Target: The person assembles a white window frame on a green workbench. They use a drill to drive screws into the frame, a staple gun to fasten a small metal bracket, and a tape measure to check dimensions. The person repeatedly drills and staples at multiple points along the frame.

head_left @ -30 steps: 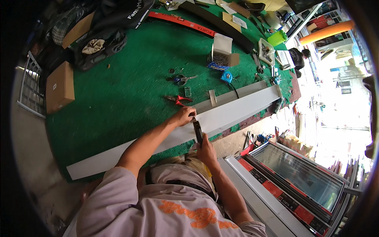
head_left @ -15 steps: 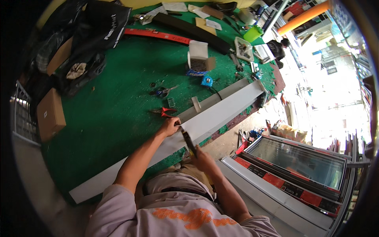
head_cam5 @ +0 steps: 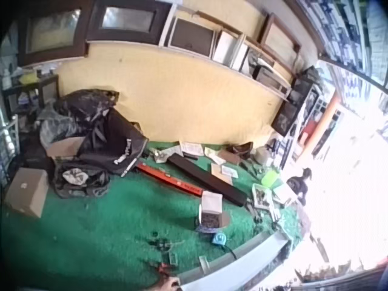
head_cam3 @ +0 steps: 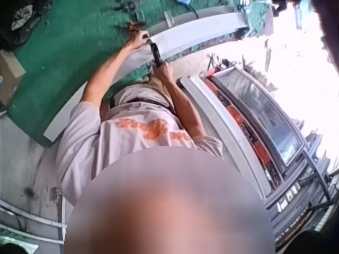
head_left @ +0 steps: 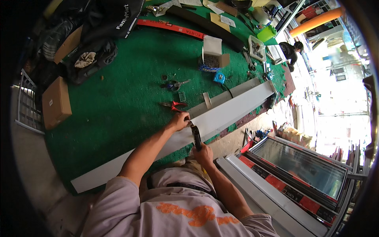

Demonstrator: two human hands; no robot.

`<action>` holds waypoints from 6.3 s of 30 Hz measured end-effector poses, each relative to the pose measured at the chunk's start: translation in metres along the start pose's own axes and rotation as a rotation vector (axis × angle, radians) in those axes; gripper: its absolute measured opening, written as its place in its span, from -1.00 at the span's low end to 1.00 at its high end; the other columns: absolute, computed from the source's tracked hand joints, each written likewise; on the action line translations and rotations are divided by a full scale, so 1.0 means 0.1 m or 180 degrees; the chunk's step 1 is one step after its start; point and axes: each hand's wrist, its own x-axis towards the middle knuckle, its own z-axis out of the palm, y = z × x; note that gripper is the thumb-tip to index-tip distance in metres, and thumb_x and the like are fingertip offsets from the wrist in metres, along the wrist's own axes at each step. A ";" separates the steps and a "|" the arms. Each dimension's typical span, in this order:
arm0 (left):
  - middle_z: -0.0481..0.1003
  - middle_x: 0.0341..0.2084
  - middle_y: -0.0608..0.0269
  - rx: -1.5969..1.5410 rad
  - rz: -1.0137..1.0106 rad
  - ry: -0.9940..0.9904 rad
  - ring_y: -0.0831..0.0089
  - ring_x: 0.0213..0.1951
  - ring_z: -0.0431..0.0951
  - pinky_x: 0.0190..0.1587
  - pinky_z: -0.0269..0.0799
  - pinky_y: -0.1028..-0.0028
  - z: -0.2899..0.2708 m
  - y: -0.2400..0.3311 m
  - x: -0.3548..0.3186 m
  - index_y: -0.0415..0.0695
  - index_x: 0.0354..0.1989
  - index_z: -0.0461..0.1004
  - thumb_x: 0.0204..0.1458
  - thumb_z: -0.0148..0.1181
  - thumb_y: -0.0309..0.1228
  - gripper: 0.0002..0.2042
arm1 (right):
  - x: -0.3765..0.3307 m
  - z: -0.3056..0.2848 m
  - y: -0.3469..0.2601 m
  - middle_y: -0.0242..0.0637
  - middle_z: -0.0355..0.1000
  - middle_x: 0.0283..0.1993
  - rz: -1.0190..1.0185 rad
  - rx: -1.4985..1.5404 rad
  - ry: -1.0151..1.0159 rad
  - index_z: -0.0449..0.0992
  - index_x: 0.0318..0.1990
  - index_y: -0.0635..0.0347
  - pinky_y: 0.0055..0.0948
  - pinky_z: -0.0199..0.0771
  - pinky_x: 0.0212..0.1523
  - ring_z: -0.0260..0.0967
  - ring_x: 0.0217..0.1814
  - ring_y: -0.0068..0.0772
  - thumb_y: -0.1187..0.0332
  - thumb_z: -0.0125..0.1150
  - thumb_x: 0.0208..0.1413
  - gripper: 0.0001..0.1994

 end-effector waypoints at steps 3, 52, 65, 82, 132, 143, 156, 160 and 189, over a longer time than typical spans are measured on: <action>0.59 -0.42 -0.07 -0.0087 0.0193 0.0100 0.06 -0.28 0.65 -0.25 0.50 0.19 0.01 -0.04 0.03 -0.27 -0.35 0.53 -0.08 0.30 -0.51 -0.86 | -0.26 -0.23 0.00 0.20 0.54 -0.26 -0.0571 -0.0476 0.0322 0.43 0.09 0.19 0.05 0.49 -0.11 0.54 -0.18 0.25 0.10 0.28 0.14 -0.54; 0.58 -0.48 0.03 0.0011 0.0064 0.0128 0.14 -0.38 0.62 -0.31 0.47 0.21 0.04 -0.15 0.01 -0.24 -0.41 0.52 -0.10 0.36 -0.46 -0.85 | -0.01 -0.09 -0.03 0.11 0.52 -0.32 -0.0037 0.0124 -0.0200 0.57 -0.31 0.29 0.02 0.47 -0.12 0.52 -0.16 0.20 -0.09 0.39 0.04 -0.50; 0.41 -0.61 0.05 0.0735 0.0641 0.1770 -0.02 -0.43 0.50 -0.30 0.37 0.00 0.14 0.16 -0.32 -0.17 -0.51 0.39 0.08 0.31 -0.32 -0.74 | -0.03 -0.30 0.14 -0.32 0.28 -0.64 -0.0574 0.1188 0.0647 0.47 -0.49 0.31 -0.32 0.27 -0.51 0.12 -0.55 -0.57 0.14 0.47 0.06 -0.60; 0.51 -0.37 0.04 0.1929 -0.0753 0.1481 0.03 -0.15 0.48 -0.06 0.26 -0.04 0.76 0.50 -0.36 -0.17 -0.32 0.43 0.05 0.26 -0.24 -0.75 | 0.63 -1.12 1.12 -0.34 0.40 -0.64 0.0087 0.1930 0.0733 0.49 -0.54 0.30 -0.38 0.42 -0.56 0.42 -0.62 -0.49 0.23 0.36 0.09 -0.67; 0.42 0.13 0.11 0.1642 -0.0827 0.2040 0.09 0.24 0.33 0.26 0.12 0.00 0.65 0.66 -0.81 -0.05 0.19 0.43 0.02 0.34 -0.20 -0.47 | 1.98 -2.28 1.48 -0.32 0.39 -0.65 -0.0529 0.1986 0.0264 0.47 -0.53 0.28 -0.39 0.34 -0.59 0.38 -0.64 -0.47 0.01 0.26 0.26 -0.51; 0.35 0.28 0.12 0.1500 -0.0957 0.2060 0.05 0.36 0.25 0.37 -0.12 -0.28 0.92 0.60 -0.68 -0.04 0.28 0.38 0.13 0.20 -0.31 -0.50 | 2.07 -2.39 1.84 -0.31 0.39 -0.61 -0.0486 0.1483 0.0651 0.47 -0.52 0.26 -0.37 0.33 -0.52 0.37 -0.57 -0.45 0.02 0.29 0.24 -0.53; 0.50 -0.30 -0.18 0.1042 -0.0812 0.3582 -0.22 -0.23 0.53 -0.21 0.41 0.06 0.83 1.18 -0.31 -0.23 0.01 0.37 0.28 0.00 -0.52 -0.83 | 1.95 -2.32 1.72 -0.26 0.45 -0.56 -0.0921 0.1338 0.0460 0.52 -0.38 0.32 -0.32 0.38 -0.46 0.40 -0.52 -0.39 0.01 0.15 0.31 -0.53; 0.49 -0.28 -0.06 0.1305 -0.0284 0.3134 -0.07 -0.24 0.54 -0.23 0.45 0.15 0.36 1.32 0.62 -0.17 -0.09 0.43 0.19 0.06 -0.55 -0.86 | 1.95 -2.47 1.76 -0.25 0.39 -0.46 -0.0925 0.1454 0.1403 0.47 -0.33 0.36 -0.30 0.34 -0.36 0.31 -0.41 -0.39 -0.01 0.10 0.34 -0.51; 0.49 0.15 -0.10 0.1914 -0.1066 0.1025 -0.01 0.22 0.45 0.28 0.37 0.14 0.07 0.67 3.54 -0.19 0.20 0.46 -0.02 0.10 -0.48 -0.49 | 0.87 -1.20 4.32 -0.22 0.43 -0.61 0.2363 0.1585 0.0234 0.52 -0.46 0.36 -0.28 0.38 -0.66 0.40 -0.67 -0.34 0.30 0.32 0.05 -0.75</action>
